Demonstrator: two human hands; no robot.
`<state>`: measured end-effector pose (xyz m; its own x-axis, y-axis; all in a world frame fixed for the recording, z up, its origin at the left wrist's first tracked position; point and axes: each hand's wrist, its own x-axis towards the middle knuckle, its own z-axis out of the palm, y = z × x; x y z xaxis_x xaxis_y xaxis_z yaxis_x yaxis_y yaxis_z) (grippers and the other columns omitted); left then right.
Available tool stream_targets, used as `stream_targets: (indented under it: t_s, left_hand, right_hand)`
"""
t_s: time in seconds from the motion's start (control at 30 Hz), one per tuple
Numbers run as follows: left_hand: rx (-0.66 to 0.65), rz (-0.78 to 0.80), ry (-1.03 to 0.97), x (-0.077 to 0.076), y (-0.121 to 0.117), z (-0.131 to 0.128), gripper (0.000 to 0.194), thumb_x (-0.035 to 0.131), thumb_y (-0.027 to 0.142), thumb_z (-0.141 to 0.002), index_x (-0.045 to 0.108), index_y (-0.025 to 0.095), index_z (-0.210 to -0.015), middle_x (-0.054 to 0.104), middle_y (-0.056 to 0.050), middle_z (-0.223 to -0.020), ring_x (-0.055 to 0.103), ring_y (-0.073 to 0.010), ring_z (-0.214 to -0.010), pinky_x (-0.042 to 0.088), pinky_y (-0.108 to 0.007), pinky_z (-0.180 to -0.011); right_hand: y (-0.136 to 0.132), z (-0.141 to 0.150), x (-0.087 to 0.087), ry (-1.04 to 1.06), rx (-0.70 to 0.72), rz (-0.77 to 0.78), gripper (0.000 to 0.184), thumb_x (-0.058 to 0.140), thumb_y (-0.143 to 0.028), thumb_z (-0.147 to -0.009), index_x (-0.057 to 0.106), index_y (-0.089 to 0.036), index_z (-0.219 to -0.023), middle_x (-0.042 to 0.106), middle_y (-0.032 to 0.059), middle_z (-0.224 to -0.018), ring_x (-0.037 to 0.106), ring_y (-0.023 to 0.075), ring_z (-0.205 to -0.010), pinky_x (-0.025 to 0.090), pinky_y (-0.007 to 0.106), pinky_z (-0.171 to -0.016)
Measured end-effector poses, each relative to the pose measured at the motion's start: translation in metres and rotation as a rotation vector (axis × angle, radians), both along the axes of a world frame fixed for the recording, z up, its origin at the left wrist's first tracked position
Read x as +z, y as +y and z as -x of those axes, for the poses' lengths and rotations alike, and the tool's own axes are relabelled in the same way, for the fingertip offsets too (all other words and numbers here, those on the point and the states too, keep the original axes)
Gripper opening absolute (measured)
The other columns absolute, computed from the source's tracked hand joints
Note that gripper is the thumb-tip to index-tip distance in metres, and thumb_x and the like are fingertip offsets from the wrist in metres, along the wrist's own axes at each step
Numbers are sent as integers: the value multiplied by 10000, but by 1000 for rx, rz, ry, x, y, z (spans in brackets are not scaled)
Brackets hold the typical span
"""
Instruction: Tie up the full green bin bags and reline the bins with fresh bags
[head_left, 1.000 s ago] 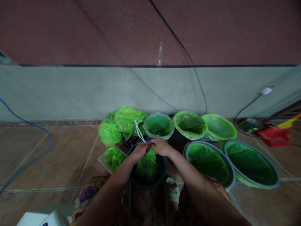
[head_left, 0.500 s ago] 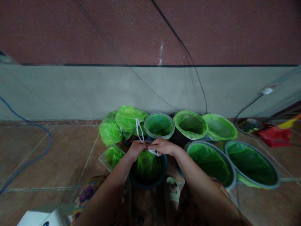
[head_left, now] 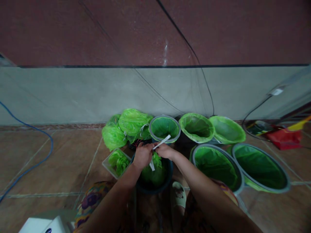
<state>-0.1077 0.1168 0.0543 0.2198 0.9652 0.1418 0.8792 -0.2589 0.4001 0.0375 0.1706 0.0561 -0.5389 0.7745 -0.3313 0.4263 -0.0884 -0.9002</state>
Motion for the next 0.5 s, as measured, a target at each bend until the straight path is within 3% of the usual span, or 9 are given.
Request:
stream_targets:
  t_s: [0.1, 0.2, 0.33, 0.4, 0.5]
  left_hand:
    - [11, -65, 48, -6, -4, -3, 237, 512, 67, -842, 685, 182, -956, 716, -93, -1015, 644, -229, -951, 436, -349, -946]
    - [80, -97, 62, -7, -7, -4, 201, 514, 100, -873, 689, 174, -940, 714, -94, -942, 644, -228, -898, 458, -321, -847]
    - [144, -94, -12, -5, -5, -2, 173, 541, 123, -881, 702, 182, -909, 726, -88, -912, 653, -230, -918, 443, -315, -873]
    - [201, -52, -72, -3, -3, -1, 152, 554, 158, -889, 703, 188, -895, 735, -84, -915, 665, -223, -912, 445, -297, -846]
    - [272, 55, -114, 1, 1, -2, 165, 548, 231, -914, 706, 189, -889, 748, -81, -891, 688, -207, -864, 445, -267, -772]
  right_hand:
    - [2, -5, -3, 86, 23, 116, 146, 507, -59, -715, 617, -152, -738, 516, -61, -573, 380, 55, -451, 274, 178, -444]
    - [3, -9, -9, 155, 54, 196, 161, 521, -97, -717, 632, -157, -817, 488, -77, -564, 380, 49, -433, 254, 171, -425]
    - [0, -7, -6, 57, -40, 220, 195, 524, -130, -774, 654, -157, -917, 449, -84, -534, 376, 57, -421, 244, 173, -416]
    - [-1, -4, 0, -55, -81, 74, 198, 513, -130, -805, 672, -153, -920, 536, -49, -586, 468, 77, -490, 331, 183, -470]
    - [-3, 1, 12, -290, -73, -374, 207, 504, -145, -853, 696, -160, -928, 691, 41, -889, 631, 136, -772, 474, 235, -710]
